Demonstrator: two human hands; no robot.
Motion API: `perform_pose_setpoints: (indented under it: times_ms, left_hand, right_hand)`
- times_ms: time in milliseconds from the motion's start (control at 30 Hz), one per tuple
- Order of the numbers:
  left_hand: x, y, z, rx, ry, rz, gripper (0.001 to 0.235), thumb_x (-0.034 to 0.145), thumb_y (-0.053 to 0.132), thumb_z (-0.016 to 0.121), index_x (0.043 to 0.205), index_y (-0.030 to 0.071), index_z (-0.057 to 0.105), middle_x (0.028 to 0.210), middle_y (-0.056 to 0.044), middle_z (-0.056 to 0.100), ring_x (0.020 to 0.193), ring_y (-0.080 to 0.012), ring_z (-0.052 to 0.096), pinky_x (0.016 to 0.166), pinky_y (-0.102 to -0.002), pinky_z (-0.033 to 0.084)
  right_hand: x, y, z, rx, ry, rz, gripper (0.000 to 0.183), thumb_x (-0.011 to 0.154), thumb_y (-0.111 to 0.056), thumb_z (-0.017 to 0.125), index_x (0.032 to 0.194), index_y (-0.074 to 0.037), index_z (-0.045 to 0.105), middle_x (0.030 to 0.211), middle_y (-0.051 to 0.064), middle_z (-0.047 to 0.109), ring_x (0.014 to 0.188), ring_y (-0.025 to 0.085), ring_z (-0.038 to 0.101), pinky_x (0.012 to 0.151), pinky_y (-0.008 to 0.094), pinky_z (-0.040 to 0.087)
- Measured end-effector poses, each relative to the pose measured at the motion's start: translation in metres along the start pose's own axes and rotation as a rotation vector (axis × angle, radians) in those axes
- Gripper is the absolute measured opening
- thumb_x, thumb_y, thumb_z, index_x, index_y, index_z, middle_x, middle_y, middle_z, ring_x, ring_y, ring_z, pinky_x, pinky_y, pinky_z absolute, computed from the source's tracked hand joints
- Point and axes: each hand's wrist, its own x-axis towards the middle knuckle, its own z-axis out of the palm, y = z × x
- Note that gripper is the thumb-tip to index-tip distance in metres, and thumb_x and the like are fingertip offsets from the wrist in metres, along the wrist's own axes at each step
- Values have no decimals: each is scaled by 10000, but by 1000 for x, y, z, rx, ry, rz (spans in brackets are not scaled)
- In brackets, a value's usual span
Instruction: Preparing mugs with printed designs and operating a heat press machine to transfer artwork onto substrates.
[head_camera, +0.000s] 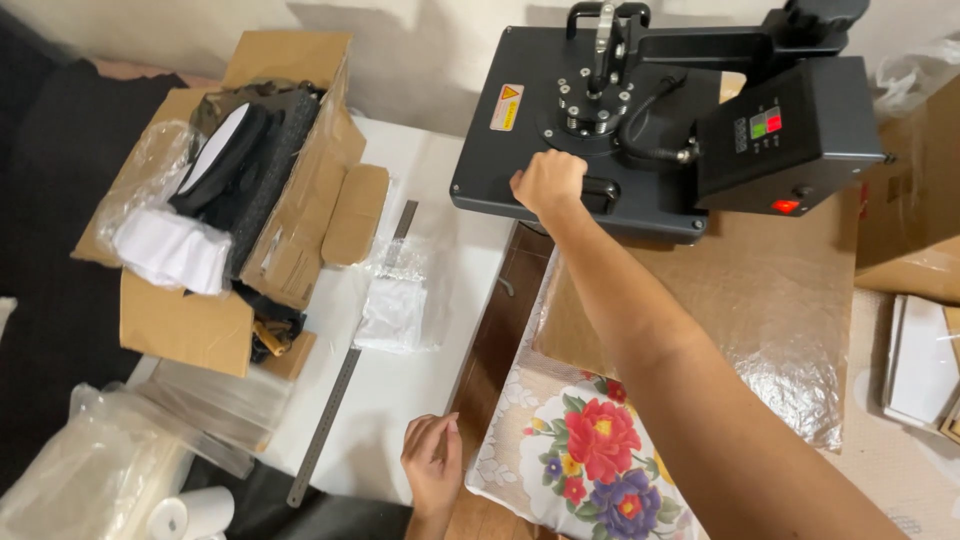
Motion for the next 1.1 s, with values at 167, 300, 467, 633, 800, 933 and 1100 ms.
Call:
perform_pose_setpoints:
  times_ms: [167, 300, 467, 633, 800, 933, 1100]
  left_hand:
    - [14, -5, 18, -39, -42, 37, 110, 903, 40, 639, 944, 37, 741, 848, -52, 755, 812, -203, 682, 722, -309, 578]
    - [32, 0, 39, -101, -134, 72, 123, 916, 68, 628, 949, 44, 744, 864, -54, 756, 823, -211, 677, 755, -331, 562]
    - [80, -20, 100, -91, -202, 62, 178, 985, 175, 589, 968, 88, 743, 927, -60, 738, 859, -253, 657, 831, -370, 513]
    - [151, -35, 190, -36, -440, -329, 508, 960, 327, 652, 1233, -102, 642, 1093, -321, 690, 1112, -496, 617, 1005, -582, 464]
    - [186, -30, 250, -183, -552, -661, 584, 956, 491, 676, 1329, 44, 636, 1260, -177, 670, 1224, -328, 609, 1020, -440, 490]
    - [184, -58, 298, -336, -444, -625, 350, 913, 323, 763, 1151, 69, 732, 995, -118, 730, 952, -227, 683, 837, -356, 541]
    - [190, -55, 297, -426, -408, -692, 253, 897, 277, 772, 1067, 94, 730, 892, -42, 684, 832, -136, 587, 746, -273, 492]
  right_hand:
    - [7, -3, -5, 46, -7, 30, 519, 961, -567, 472, 850, -130, 727, 792, 11, 695, 682, 228, 669, 537, 351, 401]
    - [-30, 22, 2, 25, 268, -178, 642, 883, -711, 557, 1126, -131, 686, 1077, 92, 675, 1106, 343, 583, 933, 547, 316]
    - [-157, 124, 5, 316, 691, -567, 354, 879, -291, 741, 1150, -85, 642, 1231, 130, 639, 1301, 330, 538, 1165, 565, 275]
    - [-235, 282, 94, 267, 700, 114, 375, 751, -158, 786, 1112, -134, 687, 1214, 95, 567, 1267, 362, 494, 1144, 523, 344]
    - [-252, 399, 175, 416, 478, 527, 359, 957, -293, 713, 1261, -106, 683, 1244, 114, 569, 1284, 394, 451, 1090, 508, 352]
    - [-236, 448, 217, 691, 153, 831, 508, 979, -615, 667, 1302, -223, 687, 1207, 22, 703, 1157, 309, 641, 977, 487, 494]
    - [-240, 429, 172, 815, 243, 868, 251, 935, -406, 742, 1103, -222, 769, 965, 39, 744, 969, 307, 705, 809, 407, 556]
